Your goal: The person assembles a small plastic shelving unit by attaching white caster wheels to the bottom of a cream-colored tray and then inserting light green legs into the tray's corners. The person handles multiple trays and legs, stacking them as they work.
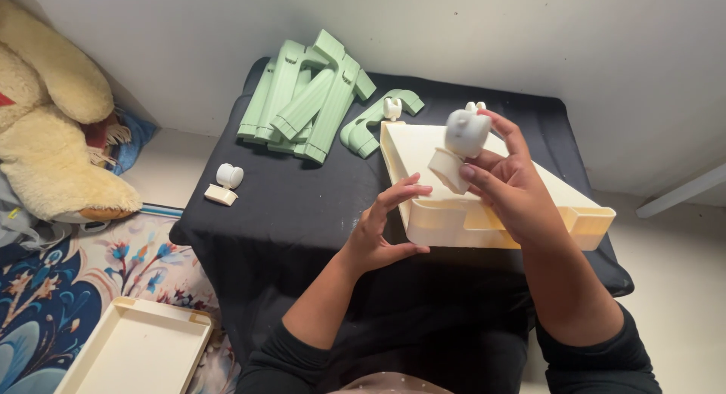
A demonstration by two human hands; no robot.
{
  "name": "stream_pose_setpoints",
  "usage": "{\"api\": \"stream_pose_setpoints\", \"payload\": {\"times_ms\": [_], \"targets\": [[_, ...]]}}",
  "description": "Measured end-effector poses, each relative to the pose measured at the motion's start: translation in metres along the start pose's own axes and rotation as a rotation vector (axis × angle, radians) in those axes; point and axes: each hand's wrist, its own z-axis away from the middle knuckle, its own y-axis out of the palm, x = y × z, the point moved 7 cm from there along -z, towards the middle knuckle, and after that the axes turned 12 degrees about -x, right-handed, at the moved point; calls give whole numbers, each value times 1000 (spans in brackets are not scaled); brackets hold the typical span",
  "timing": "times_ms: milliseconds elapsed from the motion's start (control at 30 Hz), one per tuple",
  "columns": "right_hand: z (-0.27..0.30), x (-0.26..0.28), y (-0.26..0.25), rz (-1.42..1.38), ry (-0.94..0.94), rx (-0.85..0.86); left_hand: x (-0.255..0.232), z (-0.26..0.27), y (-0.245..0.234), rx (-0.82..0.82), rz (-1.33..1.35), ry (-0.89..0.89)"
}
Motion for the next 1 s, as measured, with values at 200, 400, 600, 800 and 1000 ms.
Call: {"api": "stream_pose_setpoints", "payload": {"times_ms": [200, 400, 600, 800, 1000], "targets": [[-5, 0, -1, 118, -174, 4, 2, 1, -3, -10, -1, -49], [4, -7, 2, 209, -191, 55, 5, 7, -6, -21, -72, -57], [7, -9, 0, 296, -169, 84, 7, 11, -7, -12, -140, -37], [12, -7, -1, 382, -169, 107, 9, 13, -6, 1, -167, -2], [26, 11, 9, 683, -419, 128, 8, 12, -10, 4, -185, 14]]}}
